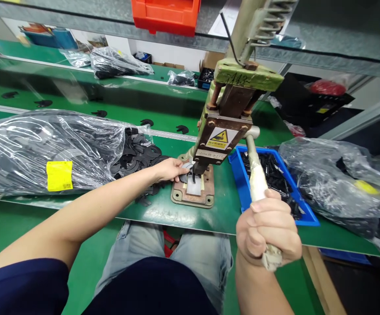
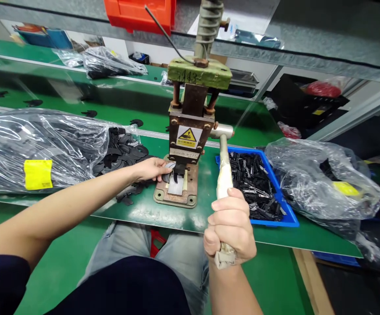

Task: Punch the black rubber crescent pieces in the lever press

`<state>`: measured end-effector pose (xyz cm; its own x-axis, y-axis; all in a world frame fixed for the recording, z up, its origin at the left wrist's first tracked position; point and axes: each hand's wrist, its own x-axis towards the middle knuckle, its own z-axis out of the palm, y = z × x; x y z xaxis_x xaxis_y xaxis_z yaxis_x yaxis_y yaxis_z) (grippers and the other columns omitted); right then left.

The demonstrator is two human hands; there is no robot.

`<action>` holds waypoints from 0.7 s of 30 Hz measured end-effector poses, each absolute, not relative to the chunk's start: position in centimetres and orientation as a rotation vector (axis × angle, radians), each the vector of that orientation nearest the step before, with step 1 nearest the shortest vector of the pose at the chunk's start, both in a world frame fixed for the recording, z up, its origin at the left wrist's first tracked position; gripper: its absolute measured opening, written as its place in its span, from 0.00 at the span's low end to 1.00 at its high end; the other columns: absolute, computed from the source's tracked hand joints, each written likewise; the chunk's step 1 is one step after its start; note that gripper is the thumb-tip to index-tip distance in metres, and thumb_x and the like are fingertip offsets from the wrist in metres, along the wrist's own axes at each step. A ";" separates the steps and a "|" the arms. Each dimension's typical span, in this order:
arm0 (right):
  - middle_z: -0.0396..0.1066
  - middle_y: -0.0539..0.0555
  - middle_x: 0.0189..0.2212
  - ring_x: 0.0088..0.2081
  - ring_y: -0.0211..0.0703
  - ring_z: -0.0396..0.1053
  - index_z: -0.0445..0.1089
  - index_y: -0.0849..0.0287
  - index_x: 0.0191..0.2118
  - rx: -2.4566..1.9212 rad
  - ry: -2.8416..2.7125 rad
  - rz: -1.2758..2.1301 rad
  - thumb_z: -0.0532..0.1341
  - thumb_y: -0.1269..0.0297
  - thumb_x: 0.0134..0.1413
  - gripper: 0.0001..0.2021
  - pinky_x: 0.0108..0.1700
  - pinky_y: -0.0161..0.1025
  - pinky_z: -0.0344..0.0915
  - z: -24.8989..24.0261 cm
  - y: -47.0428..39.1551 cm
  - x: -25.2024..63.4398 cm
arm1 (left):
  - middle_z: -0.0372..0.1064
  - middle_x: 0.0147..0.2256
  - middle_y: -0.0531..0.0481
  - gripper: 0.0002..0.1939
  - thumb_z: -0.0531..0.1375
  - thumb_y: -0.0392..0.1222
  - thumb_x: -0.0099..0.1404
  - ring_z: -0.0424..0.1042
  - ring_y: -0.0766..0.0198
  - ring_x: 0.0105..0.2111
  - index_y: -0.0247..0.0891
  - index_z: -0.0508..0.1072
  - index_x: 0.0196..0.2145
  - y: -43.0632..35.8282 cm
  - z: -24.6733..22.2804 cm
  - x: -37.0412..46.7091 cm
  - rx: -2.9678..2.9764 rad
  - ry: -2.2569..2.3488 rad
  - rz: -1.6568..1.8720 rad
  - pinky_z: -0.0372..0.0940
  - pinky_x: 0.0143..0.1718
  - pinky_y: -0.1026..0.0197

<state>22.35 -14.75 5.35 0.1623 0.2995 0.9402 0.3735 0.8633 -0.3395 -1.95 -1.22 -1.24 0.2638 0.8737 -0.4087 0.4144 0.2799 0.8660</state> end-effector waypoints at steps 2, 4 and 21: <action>0.64 0.46 0.20 0.30 0.41 0.70 0.61 0.54 0.23 -0.569 -1.414 -0.075 0.65 0.58 0.61 0.18 0.54 0.59 0.72 5.1 -14.5 22.1 | 0.70 0.16 0.54 0.17 0.70 0.48 0.67 0.67 0.69 0.15 0.37 0.71 0.29 -1.1 -1.0 -1.8 1.239 1.327 0.448 0.55 0.17 0.69; 0.61 0.45 0.19 0.28 0.40 0.68 0.59 0.54 0.22 -0.535 -1.359 -0.125 0.65 0.57 0.61 0.20 0.51 0.57 0.72 5.1 -14.1 21.5 | 0.71 0.16 0.53 0.16 0.68 0.48 0.69 0.68 0.69 0.15 0.37 0.69 0.30 -1.4 -0.8 -1.7 1.130 1.315 0.441 0.58 0.18 0.70; 0.72 0.53 0.48 0.50 0.41 0.74 0.68 0.51 0.55 -0.864 -1.292 0.306 0.67 0.56 0.60 0.19 0.60 0.47 0.71 8.1 -10.7 22.2 | 0.73 0.20 0.53 0.24 0.70 0.60 0.63 0.76 0.66 0.20 0.37 0.68 0.33 -8.0 1.7 -4.7 1.162 1.076 0.763 0.66 0.19 0.70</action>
<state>22.18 -10.72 8.12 0.2884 0.6441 0.7085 0.2573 0.6606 -0.7053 -4.67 -8.04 1.69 0.3323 0.9062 -0.2614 0.0536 0.2585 0.9645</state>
